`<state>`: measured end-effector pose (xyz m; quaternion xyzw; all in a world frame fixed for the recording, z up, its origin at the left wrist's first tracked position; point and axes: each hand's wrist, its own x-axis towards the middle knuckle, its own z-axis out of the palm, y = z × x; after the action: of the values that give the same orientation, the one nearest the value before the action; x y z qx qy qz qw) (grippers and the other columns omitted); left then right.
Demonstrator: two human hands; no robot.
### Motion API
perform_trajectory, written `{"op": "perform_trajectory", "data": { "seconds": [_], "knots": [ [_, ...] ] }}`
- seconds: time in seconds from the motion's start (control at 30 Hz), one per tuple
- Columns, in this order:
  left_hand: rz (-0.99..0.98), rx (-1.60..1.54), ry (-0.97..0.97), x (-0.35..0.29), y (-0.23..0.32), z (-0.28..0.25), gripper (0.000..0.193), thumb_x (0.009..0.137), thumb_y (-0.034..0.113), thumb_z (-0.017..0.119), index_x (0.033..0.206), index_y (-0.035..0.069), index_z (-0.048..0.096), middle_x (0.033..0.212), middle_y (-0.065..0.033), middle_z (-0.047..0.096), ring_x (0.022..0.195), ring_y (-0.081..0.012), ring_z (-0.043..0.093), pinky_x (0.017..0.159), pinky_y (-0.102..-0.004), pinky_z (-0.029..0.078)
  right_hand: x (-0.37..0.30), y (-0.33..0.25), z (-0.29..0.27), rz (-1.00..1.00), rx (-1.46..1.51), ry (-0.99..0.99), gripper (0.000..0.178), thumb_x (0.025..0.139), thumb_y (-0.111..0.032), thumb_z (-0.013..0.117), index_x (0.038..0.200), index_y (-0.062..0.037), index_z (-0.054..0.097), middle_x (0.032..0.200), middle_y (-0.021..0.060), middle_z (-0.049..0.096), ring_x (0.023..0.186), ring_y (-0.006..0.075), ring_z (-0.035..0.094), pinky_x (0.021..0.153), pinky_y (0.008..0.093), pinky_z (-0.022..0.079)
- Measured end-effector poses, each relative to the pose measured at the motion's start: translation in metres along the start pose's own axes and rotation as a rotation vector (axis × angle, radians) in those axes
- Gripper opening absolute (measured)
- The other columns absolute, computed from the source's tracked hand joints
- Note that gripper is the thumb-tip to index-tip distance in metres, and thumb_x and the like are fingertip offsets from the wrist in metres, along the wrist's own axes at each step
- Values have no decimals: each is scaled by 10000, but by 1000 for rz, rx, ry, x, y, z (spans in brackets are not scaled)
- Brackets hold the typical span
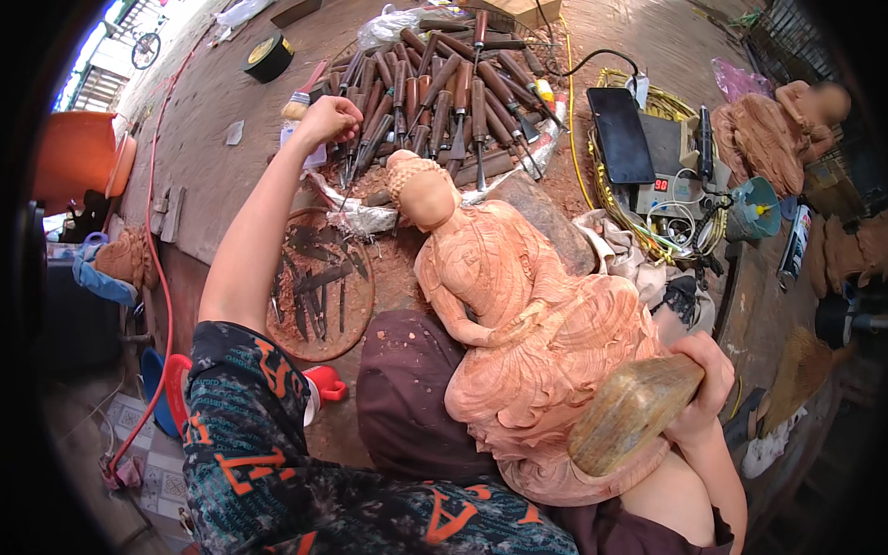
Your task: The person carves a wooden Buddha statue using a chisel and a wooden mallet. They repeatedly strike the chisel to shape the folds of the statue's robe and occasionally switch to different chisels from a nearby collection.
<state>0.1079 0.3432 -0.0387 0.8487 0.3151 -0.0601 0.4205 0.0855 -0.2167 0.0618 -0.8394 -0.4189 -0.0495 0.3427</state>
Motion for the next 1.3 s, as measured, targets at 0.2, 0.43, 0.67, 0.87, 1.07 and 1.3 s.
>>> {"op": "perform_trajectory", "data": {
  "seconds": [0.2,0.43,0.67,0.87,1.07,1.3],
  "knots": [
    [-60,-6,72,-9,-24,5,52,846,14,561,836,-2,610,689,-45,631,551,-113,609,472,-244,499,0,2,2,-28,-24,21,247,790,-162,679,871,-26,490,643,73,452,537,177,449,519,288,367],
    [171,582,181,-14,-26,16,99,752,114,661,804,36,633,765,-142,671,765,-289,670,708,-393,537,-1,2,2,-16,-25,22,245,804,-170,672,870,-29,483,643,68,450,534,173,443,514,287,365],
    [38,379,490,-3,-55,13,314,728,166,702,1024,103,617,1017,-163,657,990,-328,617,844,-423,475,-1,3,1,-24,-15,17,250,794,-163,677,873,-31,480,644,65,443,538,173,437,514,287,356],
    [94,350,626,-1,-73,17,350,736,140,701,1069,78,613,911,-145,650,894,-322,624,803,-423,482,1,1,2,-14,2,10,245,784,-155,678,870,-34,483,645,63,442,542,166,433,516,284,353],
    [359,396,691,1,-53,47,420,751,149,707,1137,41,582,868,-156,640,845,-315,621,771,-414,492,1,0,0,-19,-24,13,252,771,-149,694,868,-36,491,641,56,445,532,161,434,510,280,354],
    [284,531,776,8,-33,34,491,704,224,627,1140,2,593,940,-192,659,832,-360,632,795,-421,502,2,5,4,-59,1,37,260,764,-154,712,874,-44,504,648,51,470,531,156,446,498,278,359]
  ]
}}
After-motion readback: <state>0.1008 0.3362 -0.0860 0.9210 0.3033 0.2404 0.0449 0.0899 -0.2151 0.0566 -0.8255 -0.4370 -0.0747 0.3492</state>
